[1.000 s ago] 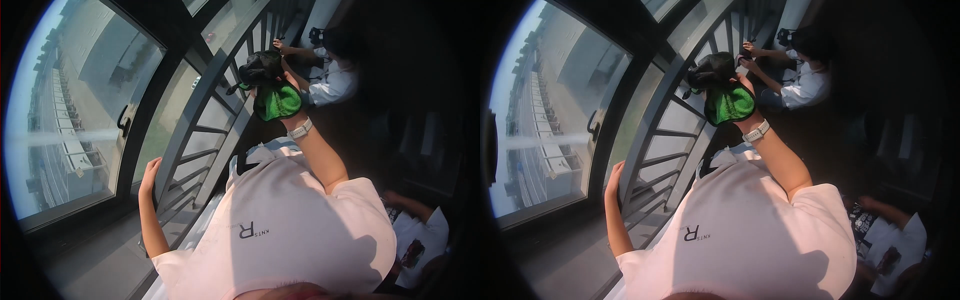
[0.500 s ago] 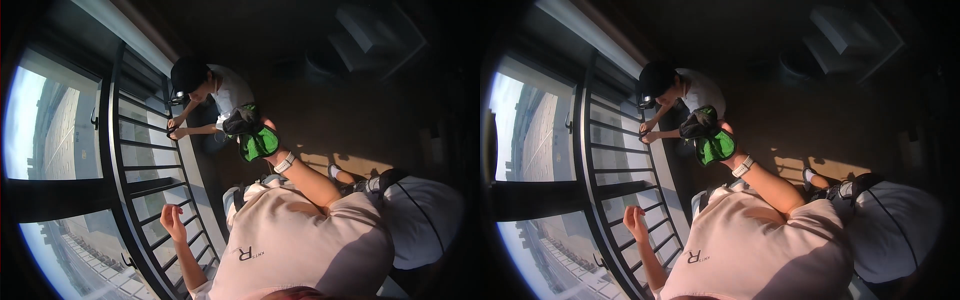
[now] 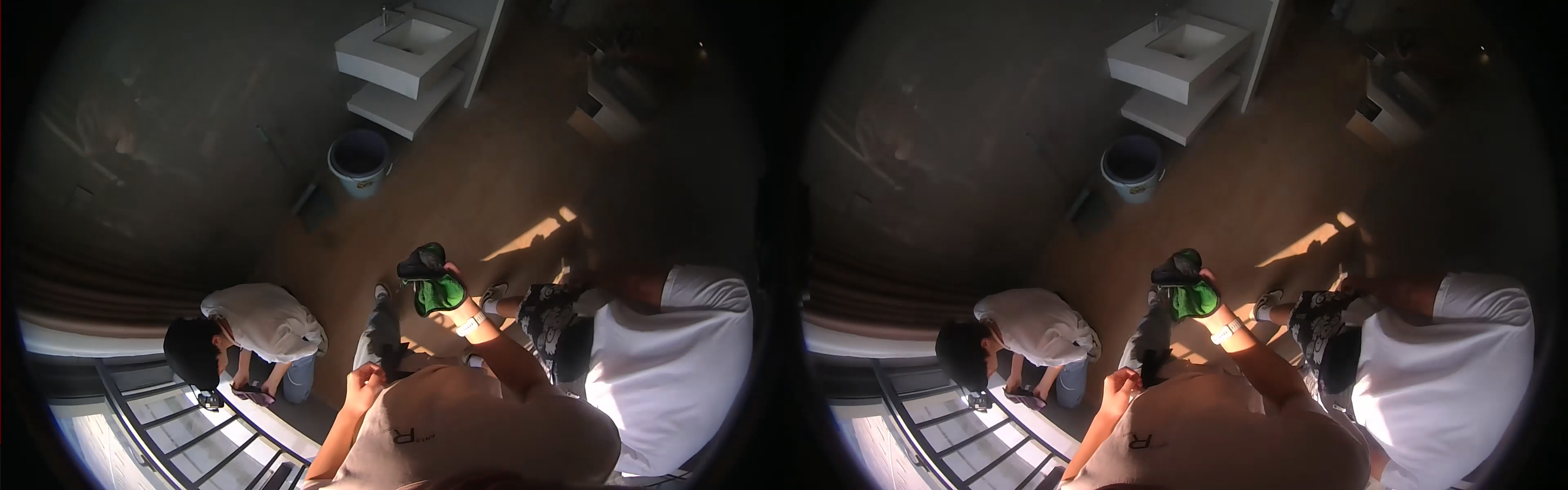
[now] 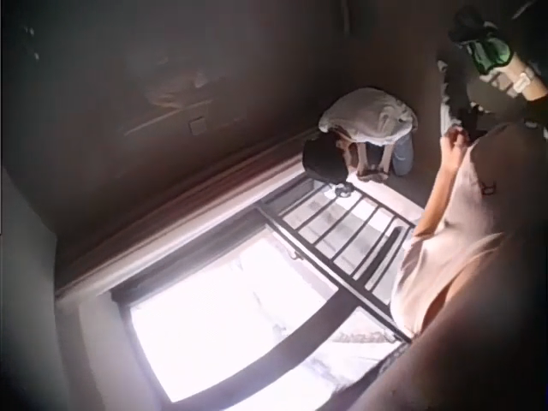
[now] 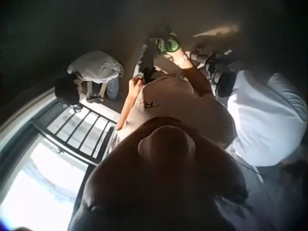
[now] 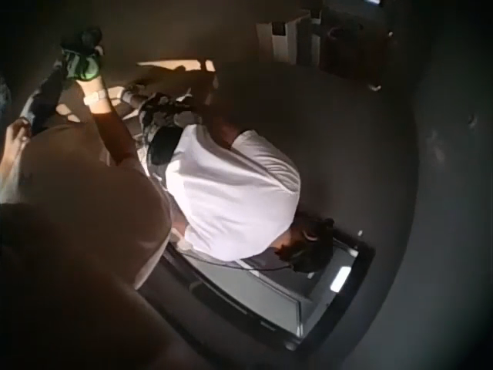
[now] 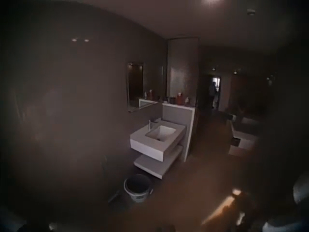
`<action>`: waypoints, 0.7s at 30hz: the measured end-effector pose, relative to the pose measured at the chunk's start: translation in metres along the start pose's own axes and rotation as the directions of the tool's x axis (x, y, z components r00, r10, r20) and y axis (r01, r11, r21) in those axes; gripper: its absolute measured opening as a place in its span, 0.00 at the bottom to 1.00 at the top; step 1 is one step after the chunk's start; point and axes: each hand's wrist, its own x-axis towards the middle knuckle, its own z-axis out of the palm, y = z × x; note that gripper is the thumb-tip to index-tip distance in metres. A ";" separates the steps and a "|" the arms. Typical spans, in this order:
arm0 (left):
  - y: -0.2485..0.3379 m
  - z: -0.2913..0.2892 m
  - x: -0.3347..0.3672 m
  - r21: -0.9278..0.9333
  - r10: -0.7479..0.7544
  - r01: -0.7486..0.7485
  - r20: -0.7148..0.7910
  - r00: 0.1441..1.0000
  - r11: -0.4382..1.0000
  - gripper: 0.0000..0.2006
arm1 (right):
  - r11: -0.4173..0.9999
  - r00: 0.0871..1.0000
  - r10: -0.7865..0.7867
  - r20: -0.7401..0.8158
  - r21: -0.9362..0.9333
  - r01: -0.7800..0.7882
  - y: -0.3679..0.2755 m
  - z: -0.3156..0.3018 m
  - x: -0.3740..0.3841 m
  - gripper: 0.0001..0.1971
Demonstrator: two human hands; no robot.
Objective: The person washes a cloth under running water at a sink, wipes down a window frame and glass with the cloth, rinses the cloth in the sink, and wipes the window again.
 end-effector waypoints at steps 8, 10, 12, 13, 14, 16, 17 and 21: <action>0.243 0.010 0.304 -0.045 0.164 -0.161 0.069 0.984 0.986 0.09 | 0.473 0.823 -0.568 0.014 -0.813 0.340 -0.158 0.059 0.076 0.28; 0.299 0.030 0.393 -0.007 0.256 -0.264 0.280 0.925 0.964 0.09 | 0.776 0.801 -0.521 -0.294 -0.555 0.301 -0.200 0.053 0.100 0.26; 0.353 0.069 0.470 0.068 0.271 -0.326 0.412 0.870 0.943 0.09 | 0.657 0.769 -0.603 -0.210 -0.678 0.330 -0.231 0.047 0.122 0.26; 0.385 0.093 0.505 0.074 0.266 -0.326 0.424 0.866 0.942 0.09 | 0.705 0.760 -0.600 -0.250 -0.614 0.355 -0.248 0.042 0.136 0.26; 0.419 0.119 0.536 0.099 0.248 -0.348 0.526 0.814 0.932 0.09 | 0.748 0.752 -0.592 -0.290 -0.544 0.380 -0.265 0.036 0.148 0.25; 0.450 0.163 0.586 0.133 0.220 -0.376 0.618 0.754 0.917 0.08 | 0.742 0.735 -0.598 -0.320 -0.566 0.358 -0.290 -0.026 0.170 0.25; 0.457 0.185 0.620 0.085 0.193 -0.325 0.654 0.731 0.942 0.08 | 0.731 0.718 -0.606 -0.343 -0.597 0.332 -0.316 -0.031 0.193 0.25; 0.477 0.272 0.727 0.027 0.107 -0.178 0.711 0.695 0.984 0.09 | 0.774 0.761 -0.551 -0.343 -0.552 0.312 -0.418 -0.046 0.257 0.28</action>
